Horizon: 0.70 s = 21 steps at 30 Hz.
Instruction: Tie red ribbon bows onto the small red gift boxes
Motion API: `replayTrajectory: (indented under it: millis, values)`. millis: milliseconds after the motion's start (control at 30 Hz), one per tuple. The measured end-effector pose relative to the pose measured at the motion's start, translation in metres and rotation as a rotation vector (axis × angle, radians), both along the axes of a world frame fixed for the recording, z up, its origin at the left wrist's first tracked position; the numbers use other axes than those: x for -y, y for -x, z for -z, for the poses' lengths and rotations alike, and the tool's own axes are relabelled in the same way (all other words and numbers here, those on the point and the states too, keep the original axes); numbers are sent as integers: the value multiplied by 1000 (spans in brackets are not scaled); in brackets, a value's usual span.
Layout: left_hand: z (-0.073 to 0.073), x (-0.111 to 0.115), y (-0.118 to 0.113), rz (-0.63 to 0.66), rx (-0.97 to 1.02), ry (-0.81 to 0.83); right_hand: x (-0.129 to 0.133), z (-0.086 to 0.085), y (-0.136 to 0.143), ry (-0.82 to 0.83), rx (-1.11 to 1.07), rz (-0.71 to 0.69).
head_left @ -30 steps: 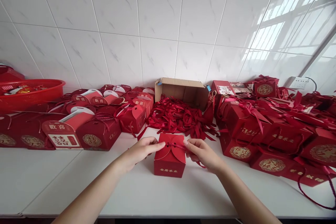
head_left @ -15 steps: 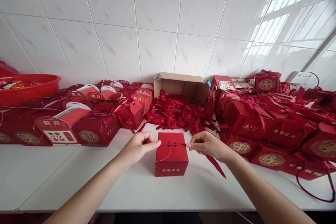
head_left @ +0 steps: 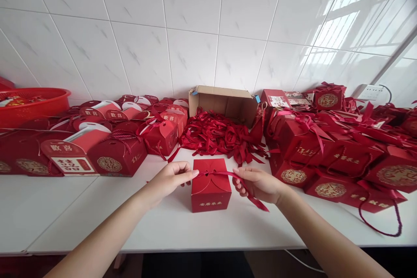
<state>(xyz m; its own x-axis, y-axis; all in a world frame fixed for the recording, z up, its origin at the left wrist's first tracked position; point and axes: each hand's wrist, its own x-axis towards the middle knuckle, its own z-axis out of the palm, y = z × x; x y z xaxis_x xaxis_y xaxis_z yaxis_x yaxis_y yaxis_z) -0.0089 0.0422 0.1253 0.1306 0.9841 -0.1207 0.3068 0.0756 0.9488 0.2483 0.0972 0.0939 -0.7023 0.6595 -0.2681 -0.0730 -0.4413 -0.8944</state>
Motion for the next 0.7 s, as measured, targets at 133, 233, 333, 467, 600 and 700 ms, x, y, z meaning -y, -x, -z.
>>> replayTrajectory:
  millis: [133, 233, 333, 467, 600, 700]
  values:
    - [-1, -2, 3, 16, -39, -19, -1, -8, -1, -72, -109, 91]
    - [-5, -1, 2, -6, -127, -106, 1, -17, 4, -152, -165, 129]
    - [-12, -2, -6, -63, -249, -341, 6, -26, 12, -247, -179, 109]
    - [-19, -7, -31, -20, -335, -598, 11, -34, 21, -326, -151, 97]
    - [-17, -15, -55, -172, -491, -893, 14, -40, 24, -394, -73, 139]
    - [-15, -18, -60, -296, -567, -1022, 18, -45, 19, -427, -34, 137]
